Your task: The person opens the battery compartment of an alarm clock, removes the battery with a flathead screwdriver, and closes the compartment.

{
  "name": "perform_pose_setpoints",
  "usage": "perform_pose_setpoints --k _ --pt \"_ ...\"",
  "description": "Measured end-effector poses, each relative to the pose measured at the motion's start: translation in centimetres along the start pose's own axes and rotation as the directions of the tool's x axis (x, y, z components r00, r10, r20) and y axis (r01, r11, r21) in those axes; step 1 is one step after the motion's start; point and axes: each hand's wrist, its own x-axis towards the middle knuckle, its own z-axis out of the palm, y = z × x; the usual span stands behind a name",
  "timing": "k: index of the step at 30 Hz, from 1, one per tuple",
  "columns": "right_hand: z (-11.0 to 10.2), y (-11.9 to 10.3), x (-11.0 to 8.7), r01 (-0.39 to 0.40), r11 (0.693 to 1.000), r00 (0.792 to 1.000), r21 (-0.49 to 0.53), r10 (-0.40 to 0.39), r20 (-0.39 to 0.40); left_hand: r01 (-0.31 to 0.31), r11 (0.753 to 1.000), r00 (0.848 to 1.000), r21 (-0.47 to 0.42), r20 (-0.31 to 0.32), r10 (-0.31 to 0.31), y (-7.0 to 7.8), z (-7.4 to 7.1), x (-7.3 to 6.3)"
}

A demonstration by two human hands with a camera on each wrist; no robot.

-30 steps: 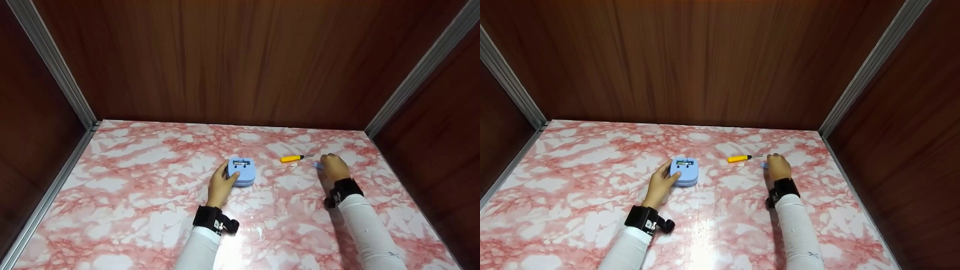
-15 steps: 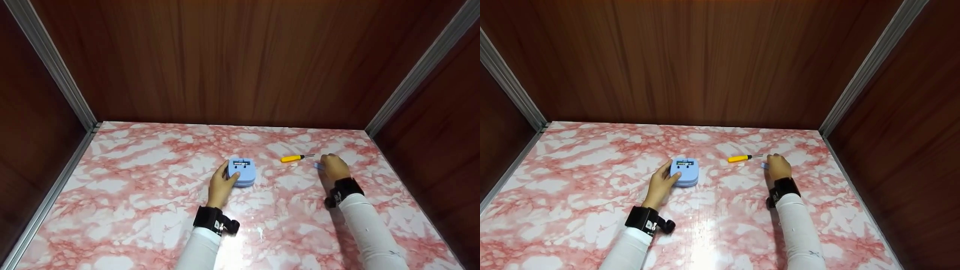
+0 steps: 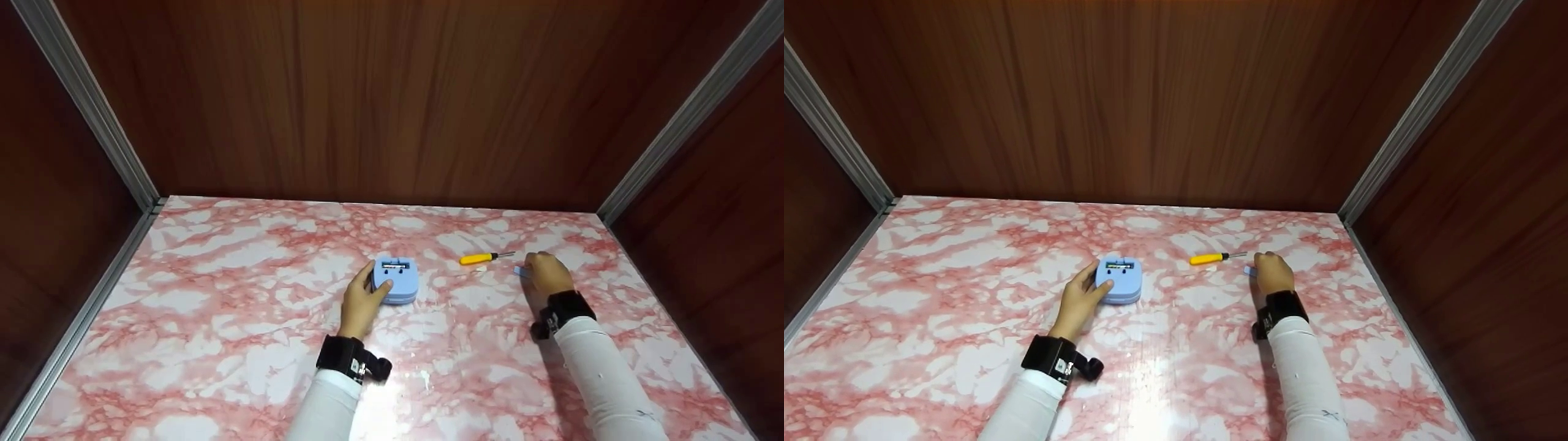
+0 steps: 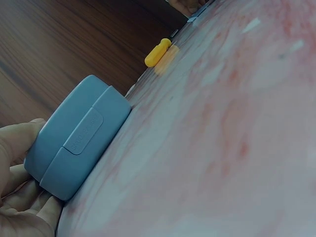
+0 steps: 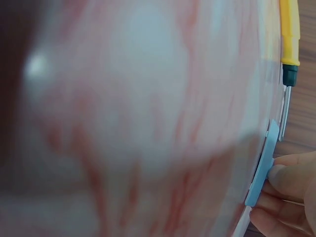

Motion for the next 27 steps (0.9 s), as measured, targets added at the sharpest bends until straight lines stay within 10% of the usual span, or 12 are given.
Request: perform_pose_setpoints --k 27 --pt "0.3 -2.3 0.8 0.025 0.996 0.993 -0.082 -0.034 -0.115 -0.001 1.0 1.0 0.012 0.002 0.001 -0.1 0.0 0.0"
